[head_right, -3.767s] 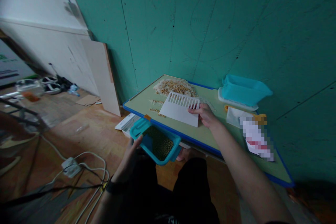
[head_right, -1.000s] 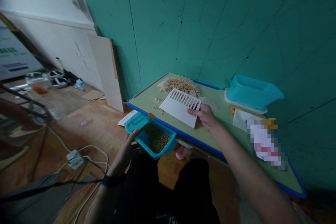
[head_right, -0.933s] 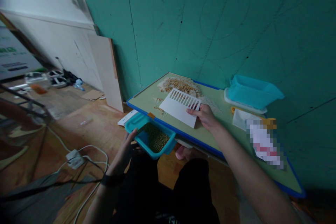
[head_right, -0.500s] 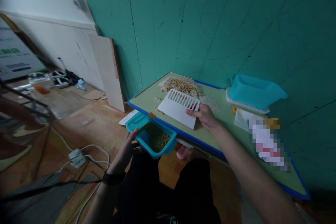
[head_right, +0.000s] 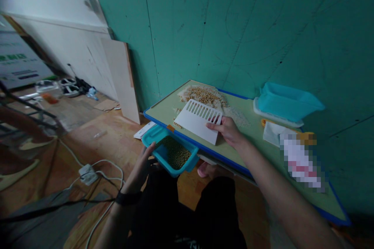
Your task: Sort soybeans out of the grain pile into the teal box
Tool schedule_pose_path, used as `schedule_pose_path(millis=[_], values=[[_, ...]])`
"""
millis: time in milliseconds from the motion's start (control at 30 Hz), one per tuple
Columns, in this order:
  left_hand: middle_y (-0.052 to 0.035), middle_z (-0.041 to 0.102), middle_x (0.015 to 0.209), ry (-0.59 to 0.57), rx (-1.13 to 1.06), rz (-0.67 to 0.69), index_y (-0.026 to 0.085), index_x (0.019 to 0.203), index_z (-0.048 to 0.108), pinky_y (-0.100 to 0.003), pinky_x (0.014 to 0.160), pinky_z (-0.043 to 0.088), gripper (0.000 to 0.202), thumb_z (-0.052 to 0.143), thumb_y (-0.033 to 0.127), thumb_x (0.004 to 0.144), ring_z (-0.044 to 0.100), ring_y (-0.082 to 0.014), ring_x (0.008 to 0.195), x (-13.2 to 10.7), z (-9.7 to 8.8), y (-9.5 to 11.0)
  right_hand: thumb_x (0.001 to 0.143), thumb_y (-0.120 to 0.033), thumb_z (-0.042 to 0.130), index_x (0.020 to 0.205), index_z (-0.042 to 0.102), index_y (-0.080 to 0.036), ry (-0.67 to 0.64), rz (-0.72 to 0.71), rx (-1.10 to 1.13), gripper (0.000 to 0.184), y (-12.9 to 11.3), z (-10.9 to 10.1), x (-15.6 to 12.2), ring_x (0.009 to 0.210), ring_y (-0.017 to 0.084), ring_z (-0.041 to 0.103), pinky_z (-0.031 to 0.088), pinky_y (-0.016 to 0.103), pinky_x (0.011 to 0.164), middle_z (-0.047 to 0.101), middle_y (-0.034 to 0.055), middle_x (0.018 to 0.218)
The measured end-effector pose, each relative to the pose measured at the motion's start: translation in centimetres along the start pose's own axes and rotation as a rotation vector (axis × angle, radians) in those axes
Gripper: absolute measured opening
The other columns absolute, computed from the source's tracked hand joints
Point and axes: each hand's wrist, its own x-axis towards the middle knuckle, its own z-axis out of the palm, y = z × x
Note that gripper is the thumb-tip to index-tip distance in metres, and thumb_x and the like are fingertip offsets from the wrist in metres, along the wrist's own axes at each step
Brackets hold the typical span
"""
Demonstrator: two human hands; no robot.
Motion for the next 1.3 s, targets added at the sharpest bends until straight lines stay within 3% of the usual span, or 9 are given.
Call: schedule_pose_path(millis=[167,300,467,733,1300], values=[[-0.0076,0.078,0.109,0.012,0.001,-0.019,0.029,0.16,0.055,-0.03,0.059,0.062,0.095,0.089,0.079,0.086,0.079,-0.0227,0.071,0.3,-0.2,-0.5,0.041,-0.055,0.116,0.086,0.085,-0.023,0.027,0.011,0.02,0.064,-0.1,-0.3,-0.5,0.081,0.027,0.079,0.064,0.04,0.079,0.089,0.0051,0.091],[-0.007,0.078,0.107,0.009,-0.008,-0.018,0.028,0.158,0.055,-0.031,0.06,0.063,0.095,0.089,0.08,0.085,0.079,-0.0238,0.074,0.3,-0.3,-0.8,0.043,-0.054,0.116,0.088,0.085,-0.023,0.015,0.034,-0.006,0.063,0.0,-0.8,-0.6,0.084,0.032,0.082,0.064,0.043,0.078,0.089,0.0073,0.09],[-0.0141,0.08,0.126,0.053,-0.011,-0.048,0.029,0.163,0.054,-0.035,0.065,0.066,0.099,0.091,0.078,0.085,0.082,-0.0274,0.083,0.2,-0.1,-1.0,0.043,-0.053,0.116,0.088,0.084,-0.022,0.03,0.022,-0.027,0.063,0.2,-1.5,-0.4,0.088,0.036,0.084,0.066,0.047,0.082,0.088,0.0086,0.088],[-0.0165,0.077,0.142,0.058,-0.04,-0.055,0.031,0.163,0.054,-0.036,0.068,0.069,0.1,0.092,0.078,0.084,0.083,-0.0296,0.096,1.0,-0.3,-2.2,0.038,-0.055,0.116,0.086,0.084,-0.022,0.05,0.056,-0.01,0.066,0.1,-1.5,-0.6,0.079,0.032,0.082,0.066,0.045,0.077,0.088,0.0081,0.088],[-0.0148,0.08,0.126,0.083,-0.007,-0.05,0.028,0.162,0.056,-0.037,0.064,0.066,0.098,0.09,0.078,0.085,0.083,-0.0298,0.085,0.2,0.3,-1.2,0.04,-0.046,0.115,0.084,0.086,-0.021,0.005,0.052,-0.02,0.058,0.0,-1.5,-0.6,0.08,0.032,0.081,0.063,0.044,0.077,0.088,0.0086,0.087]])
